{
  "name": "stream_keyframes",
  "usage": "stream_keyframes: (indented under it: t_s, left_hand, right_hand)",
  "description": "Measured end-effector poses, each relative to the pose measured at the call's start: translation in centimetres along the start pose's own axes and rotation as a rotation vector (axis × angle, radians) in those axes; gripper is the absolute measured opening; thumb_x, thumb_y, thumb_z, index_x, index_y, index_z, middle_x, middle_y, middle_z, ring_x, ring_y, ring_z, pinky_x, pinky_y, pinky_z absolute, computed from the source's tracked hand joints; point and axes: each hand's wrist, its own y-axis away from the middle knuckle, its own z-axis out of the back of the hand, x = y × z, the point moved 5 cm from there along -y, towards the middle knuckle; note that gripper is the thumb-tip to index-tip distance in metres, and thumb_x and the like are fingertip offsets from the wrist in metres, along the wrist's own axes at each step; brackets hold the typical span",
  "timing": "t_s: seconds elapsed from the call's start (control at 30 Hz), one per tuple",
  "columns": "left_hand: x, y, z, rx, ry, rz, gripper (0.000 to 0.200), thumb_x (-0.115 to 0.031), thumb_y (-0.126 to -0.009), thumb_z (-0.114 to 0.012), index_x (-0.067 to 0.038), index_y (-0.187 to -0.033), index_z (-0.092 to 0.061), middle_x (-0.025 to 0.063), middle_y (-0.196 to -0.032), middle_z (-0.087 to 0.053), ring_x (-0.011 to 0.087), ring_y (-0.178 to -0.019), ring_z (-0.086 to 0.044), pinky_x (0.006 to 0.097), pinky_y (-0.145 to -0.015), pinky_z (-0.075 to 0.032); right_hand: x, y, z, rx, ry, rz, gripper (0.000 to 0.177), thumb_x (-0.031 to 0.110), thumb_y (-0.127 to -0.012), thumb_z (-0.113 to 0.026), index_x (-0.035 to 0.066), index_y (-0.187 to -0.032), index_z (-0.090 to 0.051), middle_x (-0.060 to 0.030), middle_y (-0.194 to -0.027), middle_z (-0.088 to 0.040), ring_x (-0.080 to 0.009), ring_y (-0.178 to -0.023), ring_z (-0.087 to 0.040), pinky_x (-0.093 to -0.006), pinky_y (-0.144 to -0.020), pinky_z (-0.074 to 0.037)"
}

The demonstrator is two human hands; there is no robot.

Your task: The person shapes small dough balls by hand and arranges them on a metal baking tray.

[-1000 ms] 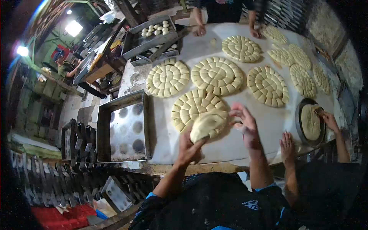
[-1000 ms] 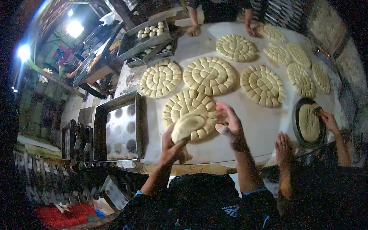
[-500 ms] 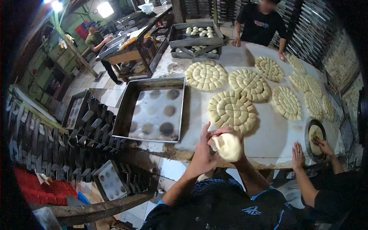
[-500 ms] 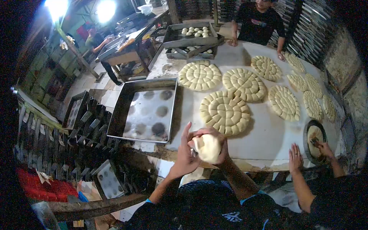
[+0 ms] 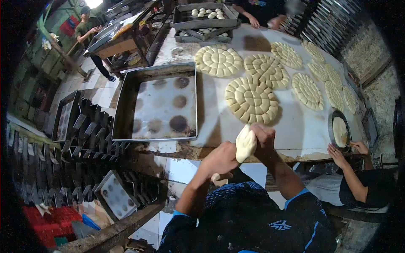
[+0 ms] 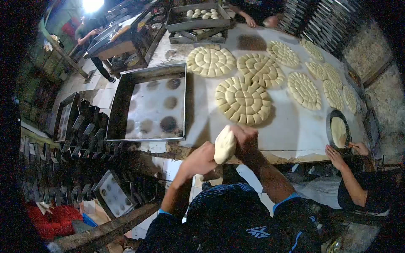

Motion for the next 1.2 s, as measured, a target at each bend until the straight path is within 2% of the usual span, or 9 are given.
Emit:
stream_keyframes:
  t_s: [0.07, 0.23, 0.43, 0.6, 0.73, 0.83, 0.97, 1.03, 1.2]
  left_hand:
    - [-2.2, -2.3, 0.6, 0.473, 0.179, 0.044, 0.017, -0.014, -0.078, -0.063, 0.001, -0.085, -0.059, 0.0226, -0.075, -0.063, 0.0433, -0.072, -0.061, 0.0486, -0.067, -0.049]
    - [-9.7, -6.2, 9.3, -0.309, -0.342, -0.142, 0.018, -0.015, -0.080, -0.061, -0.002, -0.092, -0.061, 0.0169, -0.073, -0.063, 0.0364, -0.065, -0.064, 0.0446, -0.062, -0.050]
    - [3.1, -14.8, 13.3, -0.634, 0.039, 0.012, 0.030, -0.026, -0.092, -0.048, 0.002, -0.099, -0.056, 0.0131, -0.077, -0.058, 0.0282, -0.073, -0.058, 0.0344, -0.070, -0.045]
    - [15.9, -15.9, 6.8, -0.308, -0.713, 0.361, 0.051, -0.038, -0.090, -0.058, -0.005, -0.129, -0.053, 0.0328, -0.132, -0.042, 0.0443, -0.126, -0.039, 0.0486, -0.109, -0.030]
    - [9.6, -15.6, 4.0, -0.575, -0.529, 0.326, 0.060, -0.029, -0.085, -0.070, -0.007, -0.136, -0.047, 0.0338, -0.130, -0.042, 0.0475, -0.128, -0.038, 0.0545, -0.107, -0.033]
    - [4.4, -16.1, -1.0, -0.283, -0.276, -0.044, 0.071, -0.034, -0.085, -0.072, -0.001, -0.139, -0.039, 0.0294, -0.131, -0.049, 0.0447, -0.124, -0.046, 0.0490, -0.103, -0.040]
    - [3.4, -12.5, -4.1, 0.082, 0.174, 0.274, 0.081, -0.036, -0.086, -0.073, -0.004, -0.145, -0.028, 0.0245, -0.119, -0.060, 0.0362, -0.109, -0.061, 0.0414, -0.092, -0.047]
    - [2.6, -8.8, -2.5, 0.108, 0.258, 0.262, 0.076, -0.032, -0.086, -0.074, -0.004, -0.142, -0.030, 0.0225, -0.117, -0.061, 0.0311, -0.104, -0.062, 0.0398, -0.090, -0.048]
    - [1.8, 0.1, 1.9, -0.107, 0.323, 0.105, 0.054, -0.019, -0.088, -0.073, -0.005, -0.131, -0.044, 0.0153, -0.108, -0.064, 0.0185, -0.097, -0.061, 0.0329, -0.086, -0.049]
  right_hand:
    - [-6.8, 0.5, -0.8, -0.102, 0.284, -0.029, 0.019, 0.021, -0.076, -0.067, 0.003, -0.084, -0.062, -0.0173, -0.068, -0.060, -0.0388, -0.063, -0.061, -0.0470, -0.055, -0.047]
    - [-22.5, 1.1, 4.4, 0.261, 0.385, -0.682, 0.028, 0.029, -0.076, -0.072, 0.002, -0.081, -0.068, -0.0226, -0.082, -0.068, -0.0431, -0.079, -0.066, -0.0487, -0.074, -0.053]
    - [-30.7, 9.1, 8.1, 0.360, 0.415, -0.901, 0.042, 0.040, -0.084, -0.069, 0.001, -0.096, -0.066, -0.0246, -0.093, -0.068, -0.0436, -0.091, -0.063, -0.0492, -0.080, -0.049]
    - [-33.4, 12.9, 8.3, -0.149, 0.518, -0.707, 0.039, 0.036, -0.091, -0.062, -0.002, -0.094, -0.057, -0.0227, -0.085, -0.066, -0.0448, -0.084, -0.061, -0.0524, -0.076, -0.046]
    - [-26.7, 8.9, 7.2, 0.064, 0.165, -0.811, 0.030, 0.025, -0.086, -0.065, -0.001, -0.098, -0.059, -0.0232, -0.087, -0.065, -0.0431, -0.081, -0.062, -0.0489, -0.073, -0.049]
    - [-18.6, 3.9, 4.7, 0.332, -0.299, -0.696, 0.032, 0.023, -0.080, -0.072, -0.001, -0.098, -0.063, -0.0217, -0.081, -0.065, -0.0387, -0.075, -0.064, -0.0431, -0.070, -0.051]
    - [-12.3, 0.7, 3.8, 0.317, -0.381, -0.346, 0.038, 0.033, -0.081, -0.077, -0.001, -0.093, -0.065, -0.0137, -0.070, -0.064, -0.0224, -0.066, -0.062, -0.0342, -0.060, -0.049]
    - [-10.4, 0.4, 3.7, 0.456, -0.725, -0.807, 0.031, 0.029, -0.085, -0.075, 0.000, -0.092, -0.067, -0.0056, -0.068, -0.063, -0.0130, -0.066, -0.060, -0.0275, -0.057, -0.046]
    - [-5.1, 3.8, -2.7, 0.255, -1.324, -1.000, 0.037, 0.031, -0.099, -0.055, 0.000, -0.119, -0.057, -0.0063, -0.090, -0.065, -0.0110, -0.072, -0.061, -0.0256, -0.064, -0.051]
